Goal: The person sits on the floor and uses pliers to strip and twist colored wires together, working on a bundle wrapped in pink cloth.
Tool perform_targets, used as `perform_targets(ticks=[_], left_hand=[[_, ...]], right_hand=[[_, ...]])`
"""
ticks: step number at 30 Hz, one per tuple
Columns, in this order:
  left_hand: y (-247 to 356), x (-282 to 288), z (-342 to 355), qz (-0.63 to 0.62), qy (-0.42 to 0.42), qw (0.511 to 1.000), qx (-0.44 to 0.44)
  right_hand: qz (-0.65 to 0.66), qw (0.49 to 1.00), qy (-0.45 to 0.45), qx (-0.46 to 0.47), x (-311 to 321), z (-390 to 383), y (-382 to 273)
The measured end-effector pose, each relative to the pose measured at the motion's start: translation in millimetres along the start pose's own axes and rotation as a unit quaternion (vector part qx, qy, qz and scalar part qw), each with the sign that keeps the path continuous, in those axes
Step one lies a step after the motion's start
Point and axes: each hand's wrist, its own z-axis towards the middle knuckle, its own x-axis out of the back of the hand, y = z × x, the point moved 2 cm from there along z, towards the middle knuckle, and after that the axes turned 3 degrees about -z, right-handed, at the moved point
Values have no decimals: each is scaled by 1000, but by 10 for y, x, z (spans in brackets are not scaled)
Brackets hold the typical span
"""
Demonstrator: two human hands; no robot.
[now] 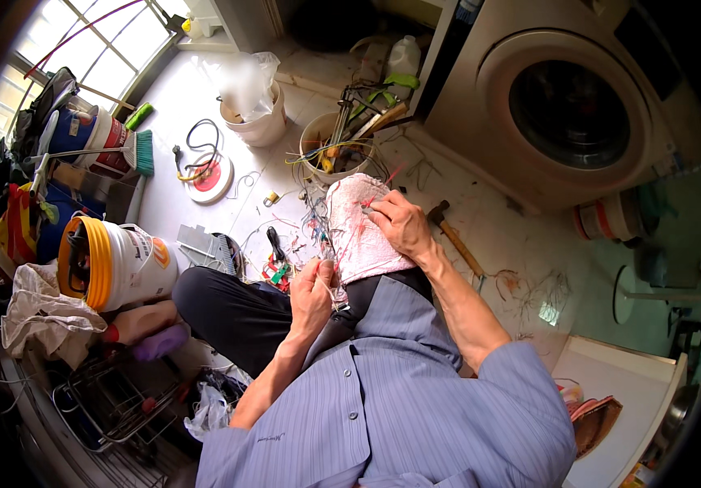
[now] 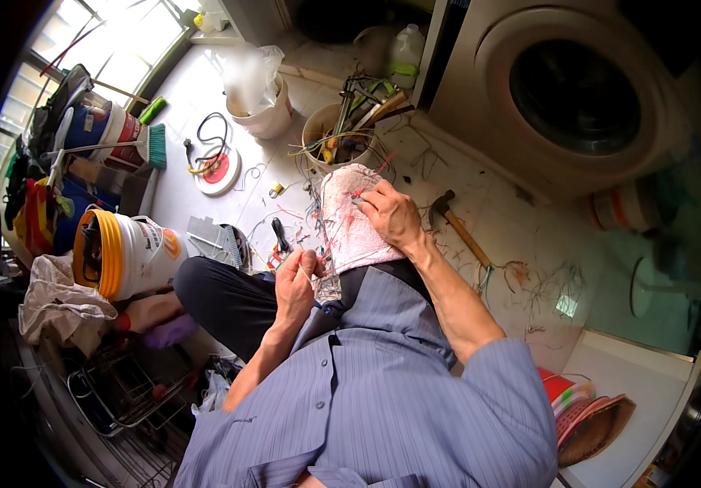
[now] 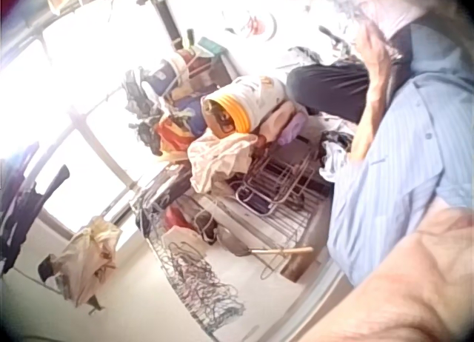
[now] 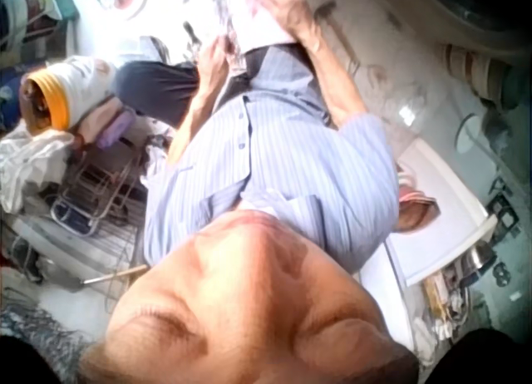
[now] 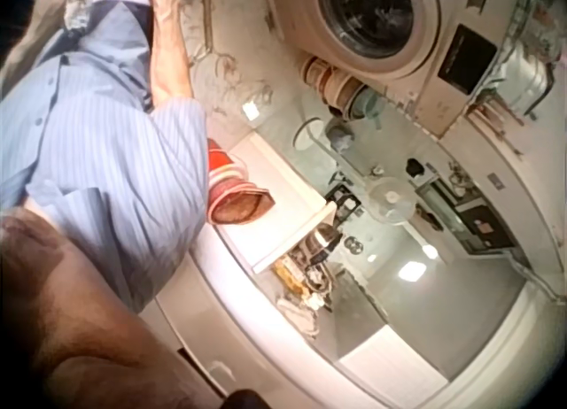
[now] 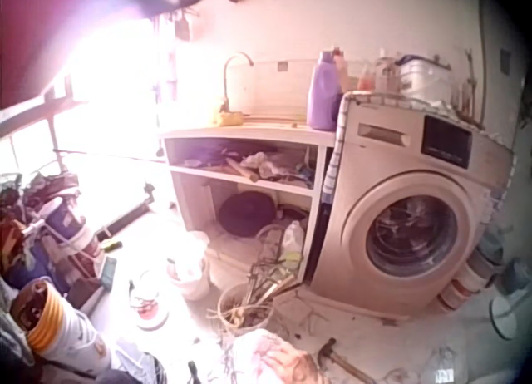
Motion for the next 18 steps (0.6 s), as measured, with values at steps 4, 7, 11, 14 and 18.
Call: perform_targets(ticks=[4, 7, 11, 14, 18], left_hand=[[81, 53, -187, 17, 14, 1000, -6], [72, 133, -285, -4, -10, 1000, 13], [115, 191, -470, -42, 6, 999, 5], [174, 340, -613, -57, 10, 998, 15], [287, 338, -763, -91, 12, 996, 4]], right_hand=[[-5, 1000, 0, 9, 15, -9, -32], [-7, 1000, -3, 13, 21, -8, -43], [-4, 1000, -12, 5, 44, -5, -55], [-2, 1000, -2, 13, 34, -17, 4], [0, 1000, -6, 24, 48, -21, -52]])
